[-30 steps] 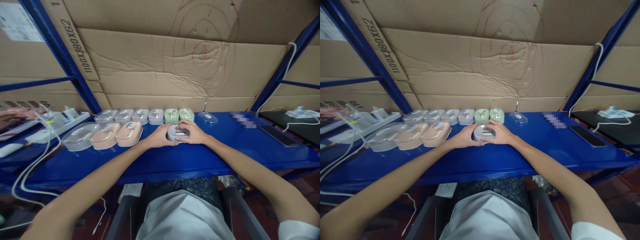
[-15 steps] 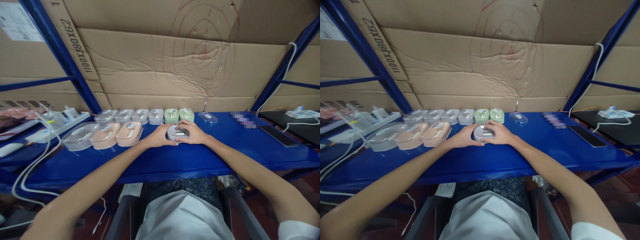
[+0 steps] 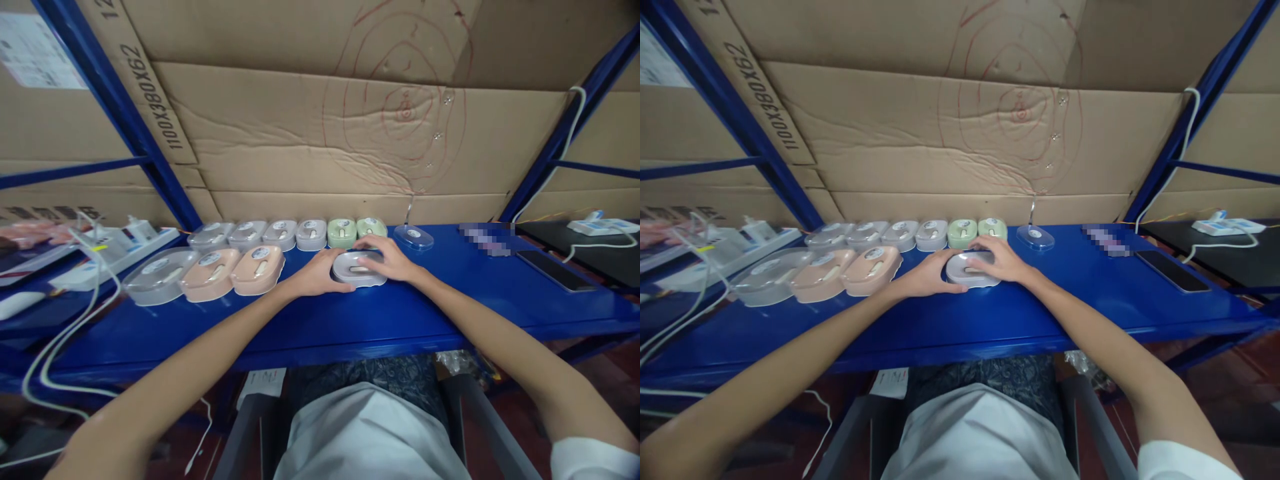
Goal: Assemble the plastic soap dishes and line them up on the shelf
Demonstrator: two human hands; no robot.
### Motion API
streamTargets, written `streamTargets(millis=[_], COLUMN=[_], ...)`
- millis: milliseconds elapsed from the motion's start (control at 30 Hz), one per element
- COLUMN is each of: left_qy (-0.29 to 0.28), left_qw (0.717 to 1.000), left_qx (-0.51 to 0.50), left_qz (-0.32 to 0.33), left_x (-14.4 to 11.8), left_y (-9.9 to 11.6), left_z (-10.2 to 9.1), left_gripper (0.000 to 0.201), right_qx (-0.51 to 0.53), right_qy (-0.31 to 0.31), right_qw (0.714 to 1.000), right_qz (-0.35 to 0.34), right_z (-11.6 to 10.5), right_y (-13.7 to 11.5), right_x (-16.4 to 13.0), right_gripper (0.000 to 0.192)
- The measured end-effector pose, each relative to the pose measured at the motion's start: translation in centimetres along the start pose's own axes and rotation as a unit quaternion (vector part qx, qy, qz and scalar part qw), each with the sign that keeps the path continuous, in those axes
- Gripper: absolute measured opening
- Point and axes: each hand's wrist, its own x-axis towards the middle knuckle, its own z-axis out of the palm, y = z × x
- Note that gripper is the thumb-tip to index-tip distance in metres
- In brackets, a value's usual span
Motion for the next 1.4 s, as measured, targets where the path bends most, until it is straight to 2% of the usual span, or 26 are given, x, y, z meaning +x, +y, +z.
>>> streamTargets(millis=[67,133,200,267,367,500,600,733,900,1167,1400], left_qy=[-0.004,-0.007,-0.007,-0.004,-0.003,-0.003,0.0,-0.003,-0.009,-0.008,-0.012], left_qw=[1.0,1.0,1.0,1.0,1.0,1.0,1.0,1.0,1.0,1.0,1.0], left_qx=[0.005,0.01,0.01,0.01,0.014,0.005,0.0,0.004,0.018,0.017,0.022], left_qz=[-0.005,-0.013,-0.015,-0.017,-0.018,-0.008,0.0,0.003,-0.009,-0.011,-0.019], left_x=[0.0,0.0,0.0,0.0,0.0,0.1,0.1,0.2,0.1,0.0,0.0], left_y=[0.1,0.2,0.2,0.1,-0.1,-0.1,0.0,-0.1,-0.3,-0.6,-0.5], left_z=[-0.1,-0.1,-0.1,0.0,0.1,0.0,0.0,0.0,0.0,0.2,0.2], left_gripper=[0.089,0.091,0.091,0.092,0.095,0.09,0.085,0.085,0.094,0.097,0.099], right_qx=[0.015,-0.02,-0.102,-0.198,-0.312,-0.369,-0.368,-0.368,-0.379,-0.401,-0.391], right_qy=[0.089,0.167,0.198,0.178,0.103,0.015,-0.036,-0.094,-0.09,-0.077,-0.053], right_qw=[0.995,0.983,0.969,0.952,0.91,0.866,0.861,0.857,0.854,0.841,0.85], right_qz=[0.035,0.071,0.106,0.151,0.252,0.337,0.35,0.348,0.346,0.355,0.348], right_z=[-1.2,-2.6,-3.9,-5.1,-6.3,-6.6,-6.4,-6.3,-6.5,-6.0,-6.1], right_y=[0.8,2.2,3.9,5.8,8.3,10.2,10.6,10.3,9.7,9.4,9.1], right_x=[0.4,0.4,0.0,-0.9,-2.4,-3.8,-4.0,-3.8,-3.5,-3.4,-3.2], right_gripper=[0.041,0.041,0.044,0.052,0.071,0.09,0.09,0.076,0.069,0.076,0.062])
